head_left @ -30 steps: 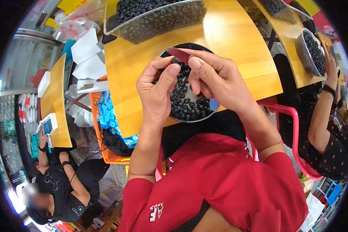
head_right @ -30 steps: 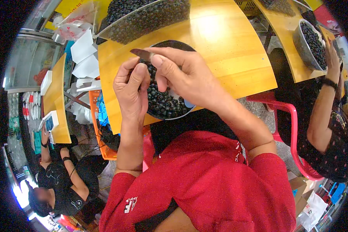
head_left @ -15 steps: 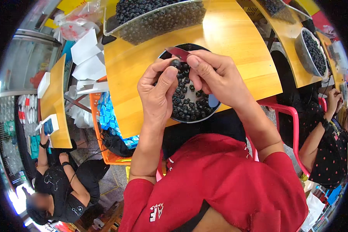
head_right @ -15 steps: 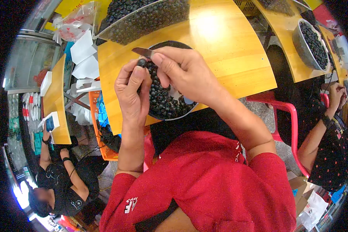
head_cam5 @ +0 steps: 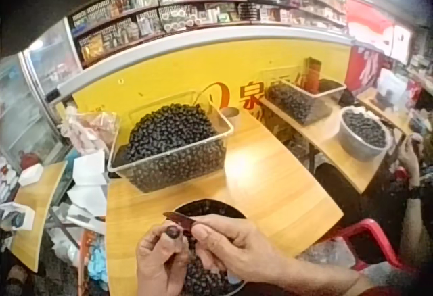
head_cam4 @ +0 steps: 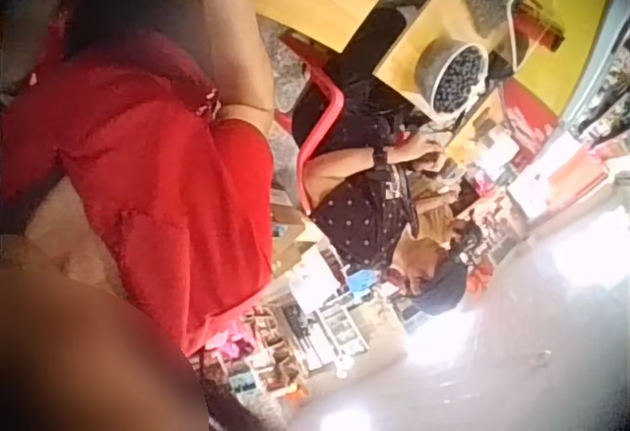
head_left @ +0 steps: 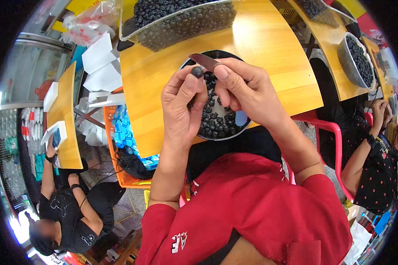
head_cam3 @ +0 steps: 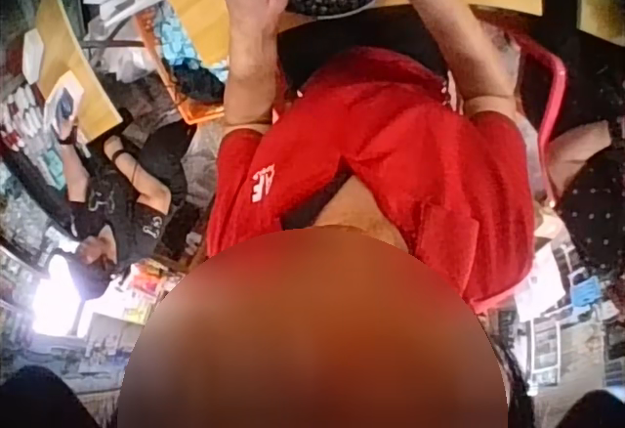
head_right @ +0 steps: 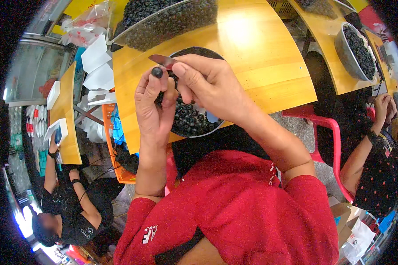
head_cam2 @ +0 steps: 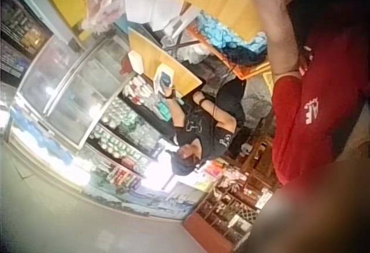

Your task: Manually cleaning or trimming small round black seeds/objects using a small knife.

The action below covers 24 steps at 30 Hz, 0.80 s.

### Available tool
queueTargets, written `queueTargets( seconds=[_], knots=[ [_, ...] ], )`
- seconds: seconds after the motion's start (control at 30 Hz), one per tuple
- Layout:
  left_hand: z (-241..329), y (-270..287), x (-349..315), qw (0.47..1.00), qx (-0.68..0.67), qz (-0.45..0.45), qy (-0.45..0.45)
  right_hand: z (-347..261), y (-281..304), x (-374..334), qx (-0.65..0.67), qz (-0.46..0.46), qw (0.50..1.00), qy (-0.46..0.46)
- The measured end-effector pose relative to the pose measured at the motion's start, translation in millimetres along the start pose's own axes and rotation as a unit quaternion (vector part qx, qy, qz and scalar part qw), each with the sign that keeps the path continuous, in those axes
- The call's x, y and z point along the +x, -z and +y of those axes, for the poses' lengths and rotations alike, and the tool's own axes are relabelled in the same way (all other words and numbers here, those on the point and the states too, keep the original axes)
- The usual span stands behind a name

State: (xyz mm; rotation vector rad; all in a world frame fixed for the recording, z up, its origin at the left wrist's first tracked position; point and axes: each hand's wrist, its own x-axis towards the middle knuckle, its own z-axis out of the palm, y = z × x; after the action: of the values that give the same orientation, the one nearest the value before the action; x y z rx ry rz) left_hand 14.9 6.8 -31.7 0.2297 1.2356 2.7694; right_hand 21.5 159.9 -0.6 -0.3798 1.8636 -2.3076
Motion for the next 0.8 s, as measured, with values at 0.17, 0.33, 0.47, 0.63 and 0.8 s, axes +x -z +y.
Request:
queueTargets(
  seconds=[0.17,0.33,0.47,0.63,0.8],
  knots=[
    [3,3,3,1.000,0.009,-0.018,0.002,-11,3,1,0.017,-0.033,0.999,0.002],
    [8,13,5,0.997,0.054,-0.058,0.011,-7,10,4,-0.001,-0.059,0.998,0.006],
    [12,10,5,0.992,0.091,-0.087,-0.006,-8,12,4,-0.006,-0.053,0.999,-0.009],
    [13,3,5,0.990,0.113,-0.087,0.015,-10,9,1,0.002,-0.014,1.000,-0.020],
    [15,4,-2,0.989,0.125,-0.079,0.017,-9,0,4,-0.018,0.028,0.999,-0.021]
  ],
)
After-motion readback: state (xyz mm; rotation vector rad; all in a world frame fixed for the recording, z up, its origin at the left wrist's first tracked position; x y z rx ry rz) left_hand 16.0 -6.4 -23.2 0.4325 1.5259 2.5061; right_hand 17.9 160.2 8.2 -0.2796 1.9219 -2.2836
